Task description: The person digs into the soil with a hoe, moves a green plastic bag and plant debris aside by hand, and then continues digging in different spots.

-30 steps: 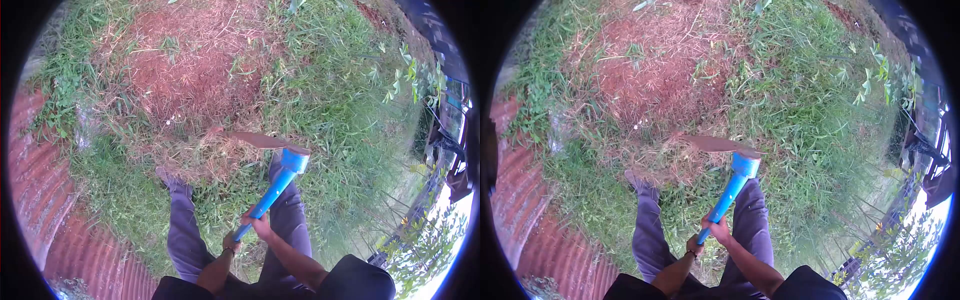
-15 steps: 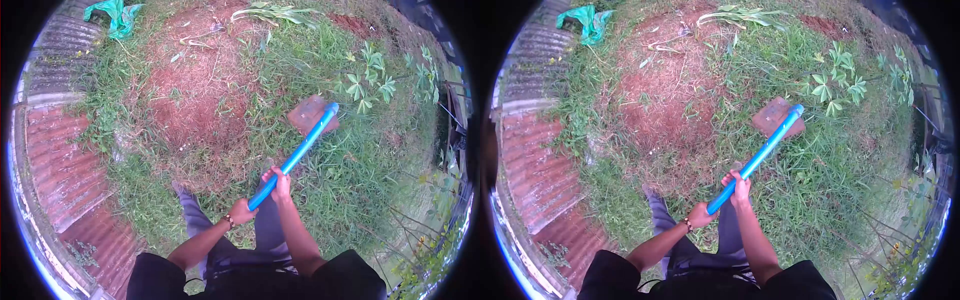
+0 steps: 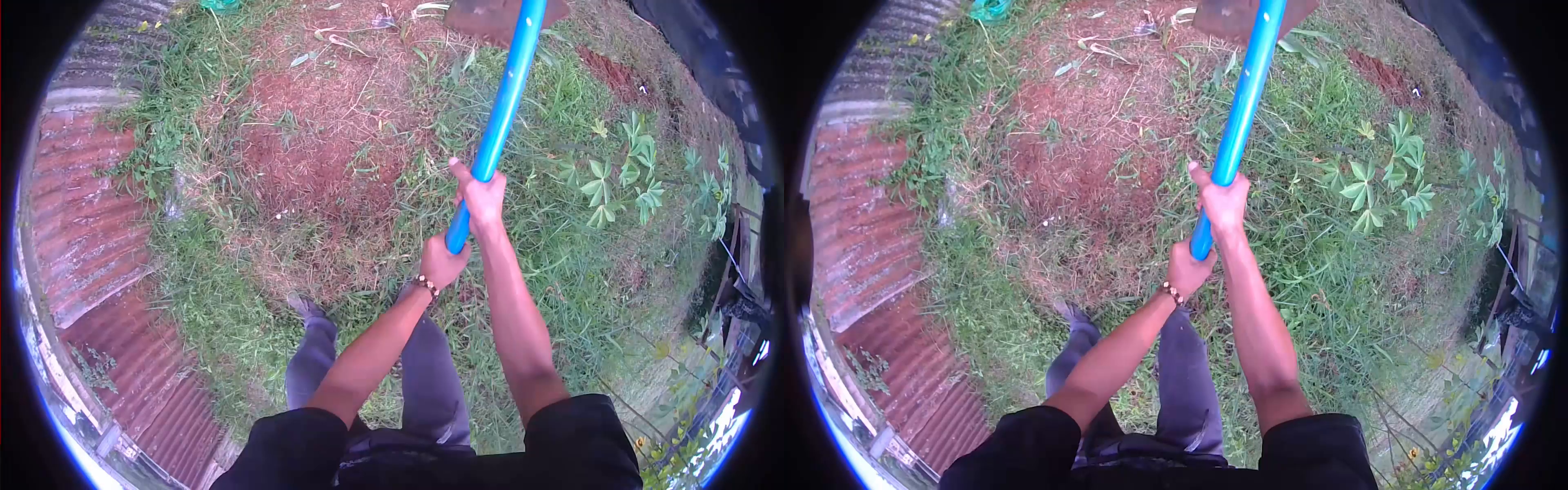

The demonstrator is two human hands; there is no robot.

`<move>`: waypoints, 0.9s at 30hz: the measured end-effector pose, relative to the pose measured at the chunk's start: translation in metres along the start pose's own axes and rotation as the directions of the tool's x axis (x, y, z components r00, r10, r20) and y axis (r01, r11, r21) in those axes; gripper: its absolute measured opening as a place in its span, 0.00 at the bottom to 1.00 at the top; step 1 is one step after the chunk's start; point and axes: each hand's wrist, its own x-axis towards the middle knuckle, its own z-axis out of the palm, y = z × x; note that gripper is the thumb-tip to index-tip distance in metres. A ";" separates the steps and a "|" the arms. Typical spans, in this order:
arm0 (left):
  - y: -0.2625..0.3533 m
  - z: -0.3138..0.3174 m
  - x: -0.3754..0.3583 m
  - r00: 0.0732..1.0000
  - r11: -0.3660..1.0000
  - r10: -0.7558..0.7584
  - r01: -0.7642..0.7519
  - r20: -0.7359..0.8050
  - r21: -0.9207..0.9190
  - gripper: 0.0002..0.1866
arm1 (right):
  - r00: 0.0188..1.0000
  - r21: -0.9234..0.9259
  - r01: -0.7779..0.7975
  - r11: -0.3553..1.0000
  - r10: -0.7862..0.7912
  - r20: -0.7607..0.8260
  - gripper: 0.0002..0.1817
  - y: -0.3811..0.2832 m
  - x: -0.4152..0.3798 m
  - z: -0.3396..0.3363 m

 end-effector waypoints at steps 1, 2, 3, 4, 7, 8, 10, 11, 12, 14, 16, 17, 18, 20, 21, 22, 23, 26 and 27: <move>0.020 0.008 0.040 0.988 0.989 0.142 -0.145 -0.065 -0.039 0.10 | 0.996 -0.031 0.080 0.996 -0.081 -0.037 0.17 -0.035 0.020 0.006; 0.037 0.010 0.078 0.961 0.960 0.265 -0.271 -0.079 -0.068 0.09 | 0.977 -0.033 0.195 0.980 -0.197 -0.077 0.17 -0.060 0.039 0.014; 0.045 0.011 0.115 0.952 0.949 0.298 -0.304 -0.078 -0.086 0.09 | 0.956 -0.036 0.278 0.960 -0.280 -0.087 0.16 -0.073 0.058 0.024; 0.044 0.014 0.148 0.939 0.927 0.333 -0.343 -0.090 -0.154 0.09 | 0.925 -0.041 0.361 0.932 -0.363 -0.115 0.16 -0.073 0.082 0.033; -0.017 0.013 0.177 0.953 0.952 0.282 -0.292 -0.114 -0.088 0.09 | 0.924 -0.053 0.366 0.929 -0.370 -0.096 0.15 -0.011 0.111 0.054; -0.069 0.019 0.161 0.988 0.988 0.130 -0.136 -0.084 -0.071 0.09 | 0.938 -0.055 0.335 0.941 -0.339 -0.077 0.15 0.047 0.119 0.057; -0.189 0.037 0.069 0.972 0.971 -0.230 0.226 -0.047 -0.080 0.08 | 0.998 -0.143 -0.064 0.988 0.062 -0.022 0.09 0.169 0.087 0.050; -0.174 0.032 0.000 0.873 0.858 -0.487 0.481 0.016 -0.181 0.07 | 0.942 -0.291 -0.324 0.900 0.335 -0.014 0.07 0.235 0.065 0.035; -0.178 0.038 -0.054 0.739 0.689 -0.667 0.661 0.096 -0.297 0.09 | 0.831 -0.328 -0.532 0.781 0.556 -0.024 0.05 0.288 0.032 0.017; -0.156 0.037 -0.143 0.516 0.488 -0.856 0.784 -0.034 -0.385 0.12 | 0.706 -0.462 -0.620 0.634 0.708 0.022 0.04 0.299 -0.069 0.000; -0.168 0.021 -0.171 0.759 0.800 -0.600 0.567 -0.254 -0.196 0.11 | 0.763 -0.343 -0.581 0.738 0.640 0.086 0.04 0.301 -0.086 0.014; -0.179 0.016 -0.186 0.831 0.895 -0.434 0.442 -0.348 -0.059 0.11 | 0.787 -0.221 -0.563 0.797 0.598 0.151 0.04 0.286 -0.084 0.019; -0.172 -0.002 -0.163 0.812 0.822 -0.549 0.568 -0.200 0.048 0.09 | 0.799 -0.089 -0.563 0.822 0.568 0.196 0.04 0.264 -0.094 0.018; -0.133 -0.029 -0.076 0.934 0.948 -0.299 0.314 -0.197 0.053 0.08 | 0.921 -0.031 -0.323 0.946 0.322 0.219 0.05 0.201 -0.035 0.053; -0.103 -0.034 -0.031 0.950 0.973 -0.226 0.229 -0.214 -0.013 0.08 | 0.953 -0.026 -0.244 0.970 0.244 0.180 0.08 0.148 -0.006 0.070; -0.090 -0.033 0.014 0.966 0.997 -0.065 0.071 -0.251 0.015 0.09 | 0.978 -0.047 -0.137 0.989 0.143 0.151 0.12 0.095 0.017 0.083; -0.073 -0.032 0.056 0.970 0.999 0.006 -0.018 -0.243 -0.044 0.09 | 0.994 -0.089 -0.018 0.996 0.028 0.109 0.14 0.055 0.040 0.089; -0.021 -0.033 0.161 0.945 0.968 0.219 -0.243 -0.243 -0.071 0.10 | 0.969 0.063 0.236 0.970 -0.240 0.053 0.15 -0.020 0.092 0.103; -0.028 -0.026 0.182 0.931 0.948 0.278 -0.306 -0.235 -0.091 0.10 | 0.945 0.068 0.324 0.944 -0.326 0.026 0.14 -0.021 0.104 0.104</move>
